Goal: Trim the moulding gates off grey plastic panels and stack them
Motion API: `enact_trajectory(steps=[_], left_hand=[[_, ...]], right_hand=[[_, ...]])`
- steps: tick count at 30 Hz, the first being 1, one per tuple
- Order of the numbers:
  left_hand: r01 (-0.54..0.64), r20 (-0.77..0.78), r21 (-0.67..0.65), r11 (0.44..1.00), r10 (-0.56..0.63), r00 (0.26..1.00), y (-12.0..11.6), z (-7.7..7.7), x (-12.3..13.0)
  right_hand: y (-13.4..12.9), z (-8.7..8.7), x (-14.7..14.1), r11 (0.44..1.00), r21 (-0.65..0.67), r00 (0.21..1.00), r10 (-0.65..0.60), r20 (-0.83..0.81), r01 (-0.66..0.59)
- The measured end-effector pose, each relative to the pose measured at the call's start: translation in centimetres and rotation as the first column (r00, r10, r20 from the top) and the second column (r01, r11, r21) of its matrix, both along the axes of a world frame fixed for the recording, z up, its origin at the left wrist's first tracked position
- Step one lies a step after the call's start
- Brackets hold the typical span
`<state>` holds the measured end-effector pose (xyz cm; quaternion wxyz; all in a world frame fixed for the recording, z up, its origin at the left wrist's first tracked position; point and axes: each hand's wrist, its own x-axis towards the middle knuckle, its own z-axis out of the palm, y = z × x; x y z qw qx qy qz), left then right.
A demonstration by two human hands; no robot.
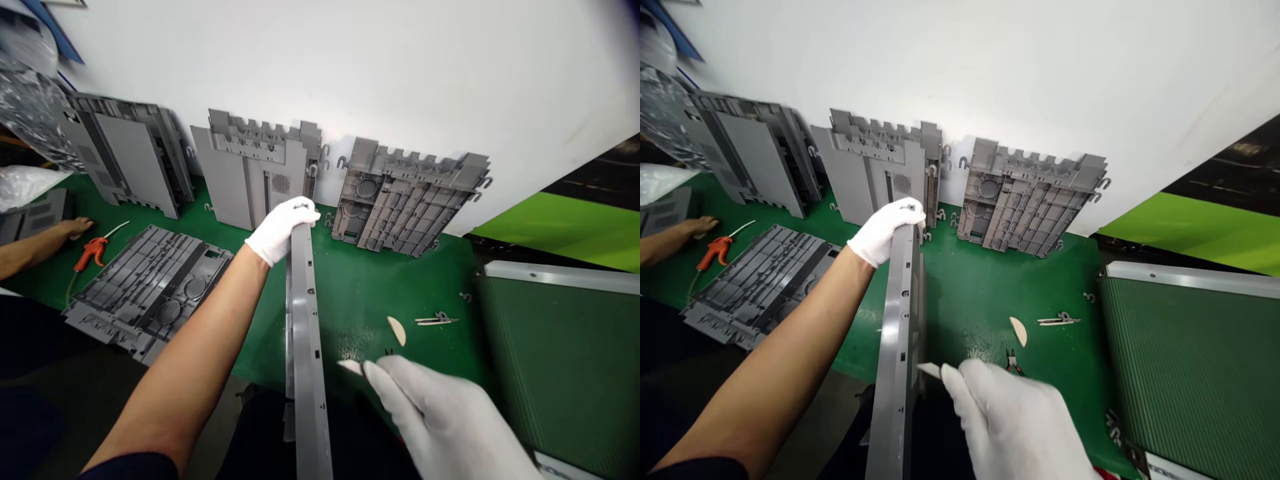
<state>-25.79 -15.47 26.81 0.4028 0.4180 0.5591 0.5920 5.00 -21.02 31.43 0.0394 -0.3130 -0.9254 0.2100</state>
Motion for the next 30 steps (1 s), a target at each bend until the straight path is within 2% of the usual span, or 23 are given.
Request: enact_trajectory(steps=[2, 8, 11, 14, 17, 20, 24, 30], left_hand=[[-0.006, 0.019, 0.004, 1.0, 0.005, 1.0, -0.1, 0.2, -0.1], [-0.03, 0.162, -0.025, 0.999, 0.034, 0.986, -0.9, -0.1, -1.0], [-0.048, 0.191, -0.05, 0.998, 0.057, 0.98, -1.4, -0.2, -1.4], [-0.097, 0.178, -0.053, 0.994, 0.105, 0.978, -1.6, -0.1, -1.5], [-0.136, 0.183, -0.059, 0.989, 0.145, 0.972, -1.6, 0.1, -1.5], [-0.12, 0.198, -0.047, 0.992, 0.127, 0.972, -1.4, 0.2, -1.5], [-0.092, 0.221, -0.067, 0.993, 0.105, 0.97, -1.3, 0.2, -1.3], [-0.078, 0.273, -0.075, 0.994, 0.096, 0.957, -1.0, 0.3, -1.1]], right_hand=[[2.2, -0.2, -1.9, 1.0, 0.008, 1.0, -0.011, 0.006, 0.011], [9.3, 0.5, -9.7, 0.983, 0.18, 0.998, 0.023, 0.06, -0.033], [11.4, 1.1, -13.3, 0.982, 0.179, 0.991, 0.043, 0.129, -0.066], [12.1, 1.7, -15.8, 0.979, 0.185, 0.979, 0.048, 0.199, -0.086], [12.1, 2.1, -16.9, 0.963, 0.249, 0.968, 0.041, 0.246, -0.104], [12.1, 2.5, -17.0, 0.949, 0.299, 0.953, 0.01, 0.302, -0.104], [12.3, 2.9, -16.9, 0.954, 0.279, 0.922, -0.006, 0.387, -0.111], [12.4, 2.9, -16.6, 0.945, 0.298, 0.913, -0.003, 0.409, -0.131]])
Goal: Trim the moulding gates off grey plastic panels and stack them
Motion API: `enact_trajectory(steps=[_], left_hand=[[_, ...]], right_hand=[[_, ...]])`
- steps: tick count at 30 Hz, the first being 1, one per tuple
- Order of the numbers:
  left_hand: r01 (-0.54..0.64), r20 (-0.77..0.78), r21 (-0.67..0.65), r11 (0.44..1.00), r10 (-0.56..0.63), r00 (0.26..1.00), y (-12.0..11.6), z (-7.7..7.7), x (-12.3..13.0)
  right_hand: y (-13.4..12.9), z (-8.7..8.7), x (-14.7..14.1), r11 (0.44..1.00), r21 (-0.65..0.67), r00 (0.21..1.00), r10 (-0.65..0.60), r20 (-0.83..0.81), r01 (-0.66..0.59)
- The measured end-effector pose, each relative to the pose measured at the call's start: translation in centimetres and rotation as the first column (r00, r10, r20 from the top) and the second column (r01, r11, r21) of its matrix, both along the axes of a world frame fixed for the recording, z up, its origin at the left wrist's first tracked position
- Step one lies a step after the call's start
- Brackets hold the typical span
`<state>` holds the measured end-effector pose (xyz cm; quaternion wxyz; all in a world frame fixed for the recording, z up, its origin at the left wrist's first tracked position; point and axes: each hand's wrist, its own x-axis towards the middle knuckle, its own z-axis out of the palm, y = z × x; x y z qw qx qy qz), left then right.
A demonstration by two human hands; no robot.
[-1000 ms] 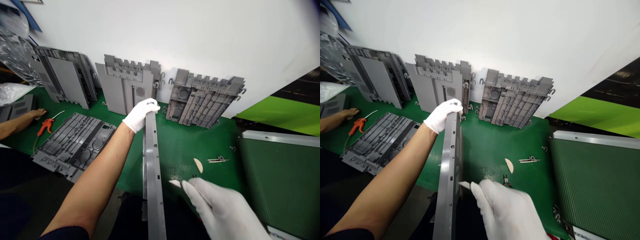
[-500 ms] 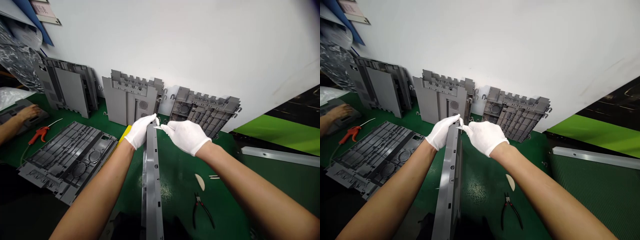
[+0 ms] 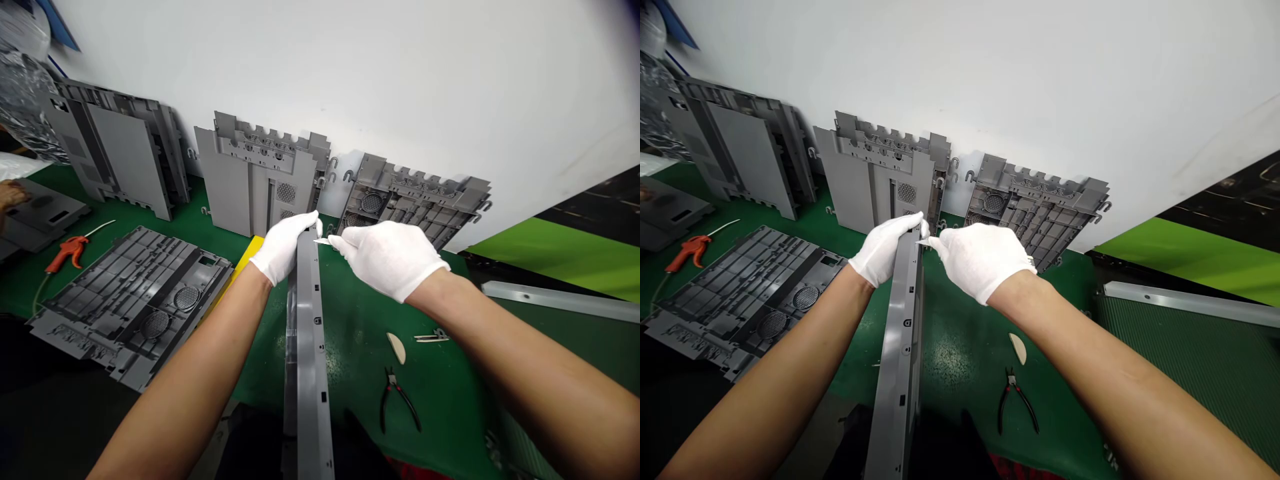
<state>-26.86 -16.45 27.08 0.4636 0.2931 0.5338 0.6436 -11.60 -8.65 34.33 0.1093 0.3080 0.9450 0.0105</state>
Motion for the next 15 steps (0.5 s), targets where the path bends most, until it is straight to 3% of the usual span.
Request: enact_trajectory(steps=[15], left_hand=[[0.009, 0.069, 0.002, 1.0, -0.009, 0.998, 0.29, -0.12, 0.07]], right_hand=[[-0.21, 0.07, 0.12, 0.999, 0.039, 0.999, 0.013, 0.033, -0.015]])
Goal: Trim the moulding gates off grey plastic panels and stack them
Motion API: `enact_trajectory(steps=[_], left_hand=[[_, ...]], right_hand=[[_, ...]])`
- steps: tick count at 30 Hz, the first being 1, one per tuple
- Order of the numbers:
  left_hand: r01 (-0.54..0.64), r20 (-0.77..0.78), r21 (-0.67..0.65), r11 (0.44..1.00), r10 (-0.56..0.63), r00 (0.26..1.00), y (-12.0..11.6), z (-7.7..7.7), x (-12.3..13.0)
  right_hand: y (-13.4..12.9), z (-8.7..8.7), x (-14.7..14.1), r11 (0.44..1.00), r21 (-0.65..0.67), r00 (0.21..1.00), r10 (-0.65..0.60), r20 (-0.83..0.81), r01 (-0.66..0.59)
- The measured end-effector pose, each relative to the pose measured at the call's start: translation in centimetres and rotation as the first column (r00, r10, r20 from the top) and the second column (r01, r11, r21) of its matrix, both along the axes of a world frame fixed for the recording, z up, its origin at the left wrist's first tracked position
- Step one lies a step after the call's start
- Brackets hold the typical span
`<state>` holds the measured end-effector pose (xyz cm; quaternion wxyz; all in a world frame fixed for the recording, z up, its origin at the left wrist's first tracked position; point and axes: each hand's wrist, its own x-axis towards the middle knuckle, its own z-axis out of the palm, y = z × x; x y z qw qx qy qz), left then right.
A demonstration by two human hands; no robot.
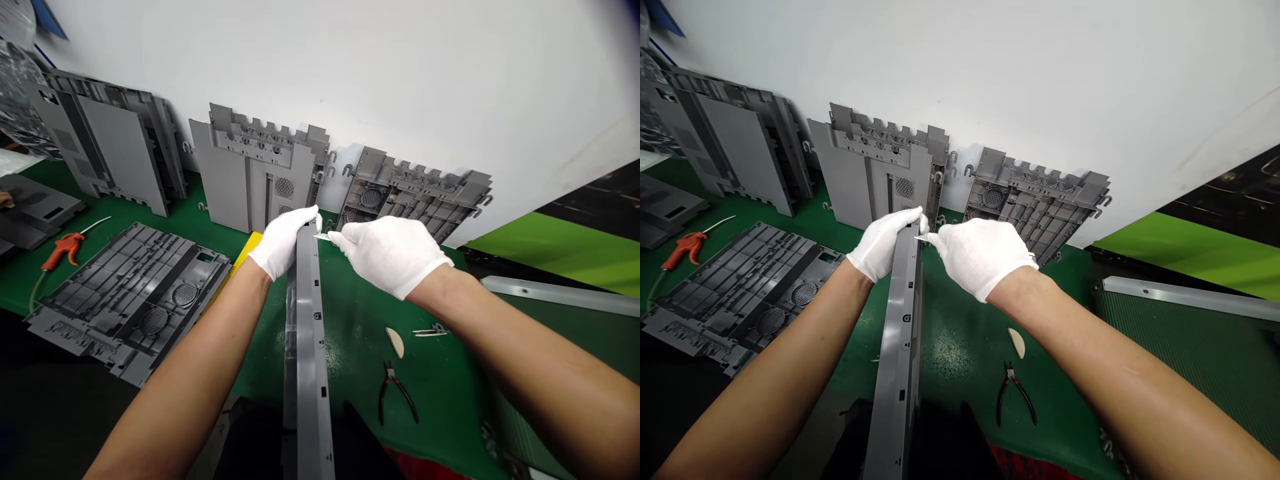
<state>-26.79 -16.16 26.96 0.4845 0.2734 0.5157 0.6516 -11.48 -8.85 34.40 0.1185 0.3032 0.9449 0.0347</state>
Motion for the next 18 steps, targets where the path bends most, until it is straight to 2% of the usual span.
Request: enact_trajectory(steps=[10, 18], left_hand=[[0.015, 0.012, 0.014, 1.0, -0.015, 1.0, -0.03, -0.11, 0.04], [0.041, 0.027, 0.023, 0.999, -0.041, 0.999, 0.21, -0.77, -0.28]], right_hand=[[0.02, 0.02, 0.01, 1.0, 0.012, 1.0, -0.003, 0.016, 0.003], [-0.36, -0.17, 0.4, 1.0, 0.01, 1.0, 0.02, 0.013, -0.02]])
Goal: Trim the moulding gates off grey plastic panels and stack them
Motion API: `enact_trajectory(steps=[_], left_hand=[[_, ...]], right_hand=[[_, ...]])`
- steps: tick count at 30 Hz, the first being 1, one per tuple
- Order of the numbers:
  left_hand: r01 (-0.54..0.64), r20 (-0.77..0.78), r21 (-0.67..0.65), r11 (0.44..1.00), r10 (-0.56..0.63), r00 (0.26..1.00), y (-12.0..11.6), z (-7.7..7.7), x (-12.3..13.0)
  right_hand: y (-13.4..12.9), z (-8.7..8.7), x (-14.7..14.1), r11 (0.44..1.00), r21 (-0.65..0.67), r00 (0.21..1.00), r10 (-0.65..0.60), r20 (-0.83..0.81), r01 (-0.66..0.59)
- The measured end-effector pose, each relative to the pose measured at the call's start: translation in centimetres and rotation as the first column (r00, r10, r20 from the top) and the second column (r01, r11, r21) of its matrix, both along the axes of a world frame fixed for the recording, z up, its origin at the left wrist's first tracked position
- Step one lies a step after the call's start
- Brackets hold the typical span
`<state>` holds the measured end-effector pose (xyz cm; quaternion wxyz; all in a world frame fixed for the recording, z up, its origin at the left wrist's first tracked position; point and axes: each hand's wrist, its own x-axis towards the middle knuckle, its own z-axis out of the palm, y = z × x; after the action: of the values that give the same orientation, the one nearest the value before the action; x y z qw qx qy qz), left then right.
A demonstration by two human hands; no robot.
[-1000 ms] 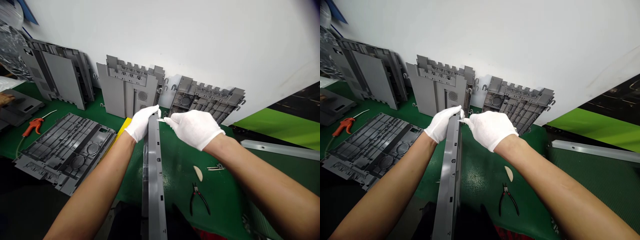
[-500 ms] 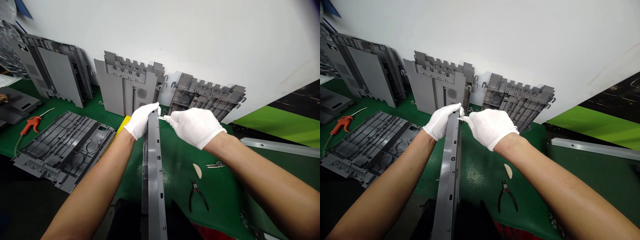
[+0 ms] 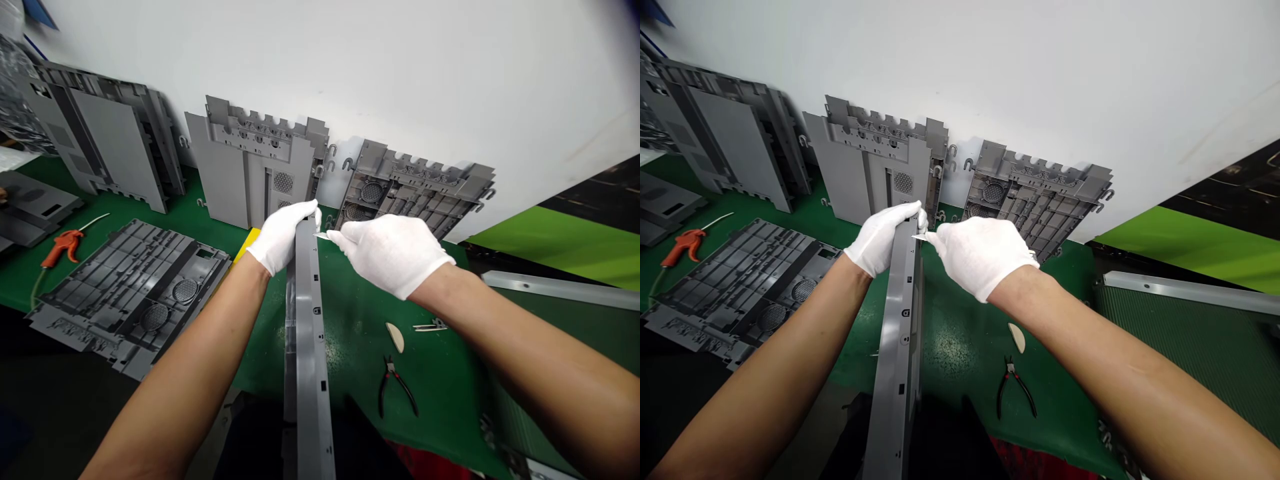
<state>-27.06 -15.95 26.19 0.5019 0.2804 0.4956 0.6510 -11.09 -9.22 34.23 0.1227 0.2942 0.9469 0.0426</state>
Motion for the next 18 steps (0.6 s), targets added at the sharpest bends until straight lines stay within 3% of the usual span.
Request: enact_trajectory(steps=[18], left_hand=[[-0.01, -0.013, -0.001, 1.0, 0.01, 1.0, 0.1, 0.18, 0.24]], right_hand=[[0.0, 0.02, 0.36, 1.0, 0.004, 1.0, 0.016, -0.008, -0.016]])
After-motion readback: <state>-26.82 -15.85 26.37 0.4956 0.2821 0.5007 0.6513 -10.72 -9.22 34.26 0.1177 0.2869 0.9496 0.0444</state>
